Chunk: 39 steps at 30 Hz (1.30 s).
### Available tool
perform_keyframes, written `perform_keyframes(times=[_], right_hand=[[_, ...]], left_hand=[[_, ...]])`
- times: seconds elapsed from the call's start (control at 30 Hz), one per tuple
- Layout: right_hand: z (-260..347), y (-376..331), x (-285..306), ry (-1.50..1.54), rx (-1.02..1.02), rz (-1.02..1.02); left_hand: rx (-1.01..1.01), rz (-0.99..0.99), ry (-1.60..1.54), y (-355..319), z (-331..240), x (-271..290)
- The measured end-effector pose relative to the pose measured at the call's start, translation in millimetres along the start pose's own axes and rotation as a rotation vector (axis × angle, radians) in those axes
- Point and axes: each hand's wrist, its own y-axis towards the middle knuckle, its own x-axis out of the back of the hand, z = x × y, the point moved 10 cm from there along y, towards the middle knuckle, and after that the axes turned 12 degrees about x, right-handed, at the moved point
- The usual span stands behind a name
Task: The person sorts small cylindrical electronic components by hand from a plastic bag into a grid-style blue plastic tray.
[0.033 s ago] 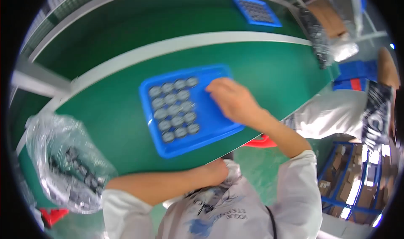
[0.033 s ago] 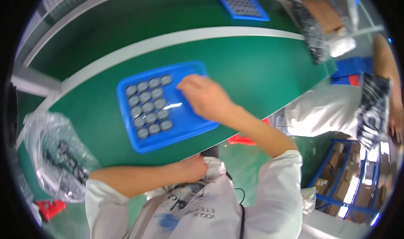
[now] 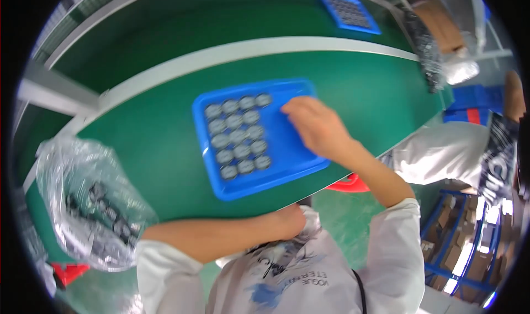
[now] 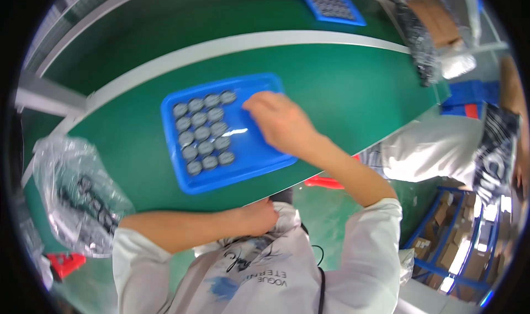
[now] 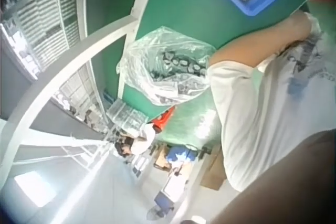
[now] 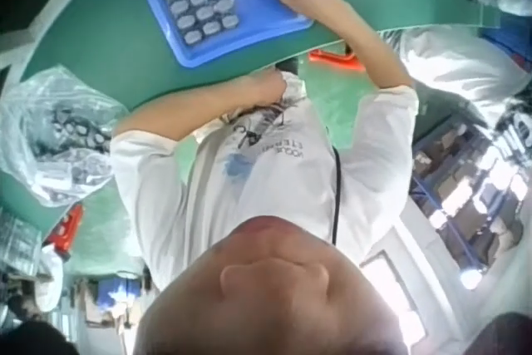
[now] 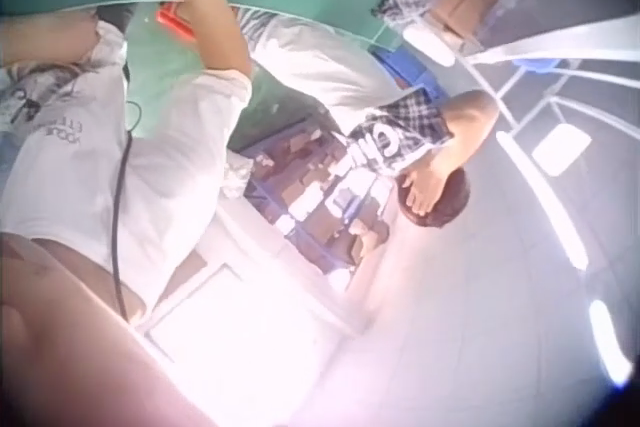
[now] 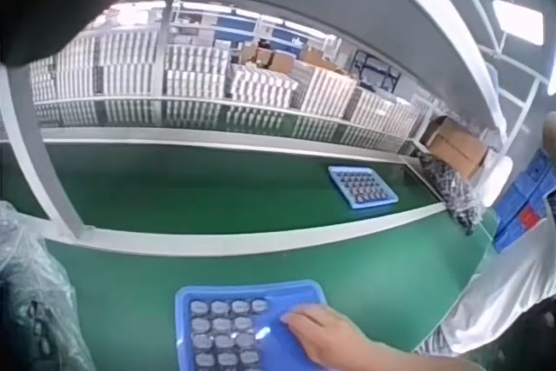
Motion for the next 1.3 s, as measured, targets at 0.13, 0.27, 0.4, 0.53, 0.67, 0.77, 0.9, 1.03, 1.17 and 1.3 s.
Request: perform_keyframes(times=[0.13, 0.27, 0.4, 0.53, 0.67, 0.77, 0.9, 1.03, 1.17, 1.3], right_hand=[[-14, 6, -6, 0.053, -0.117, -0.022], [-18, 17, -14, -0.044, -0.004, 0.074], [-26, 22, -4, -0.047, -0.028, 0.083], [-21, 28, 19, 0.017, -0.086, 0.157], [-18, 7, 1, -0.047, -0.024, 0.354], [-27, 5, -4, -0.069, -0.035, 0.357], [-40, 9, 2, 0.039, -0.155, 0.33], [-42, 9, 3, -0.024, -0.063, 0.354], [-32, 22, -8, -0.038, -0.01, 0.307], [-41, 28, 0, -0.026, -0.127, 0.199]], left_hand=[[-0.012, 0.204, 0.183, 6, -1, -15], [0.088, 0.339, 0.206, 0, 8, -31], [0.128, 0.256, 0.175, -3, 9, -18], [0.087, 0.337, 0.124, -6, 1, -10], [0.107, 0.244, 0.216, -5, 10, -29], [0.094, 0.308, 0.202, -2, 6, -25], [0.114, 0.096, 0.183, -5, 12, -25], [0.087, 0.023, 0.037, 5, 9, -41], [0.081, 0.03, 0.081, 8, 11, -58], [0.066, 0.111, 0.025, 2, 3, -18]])
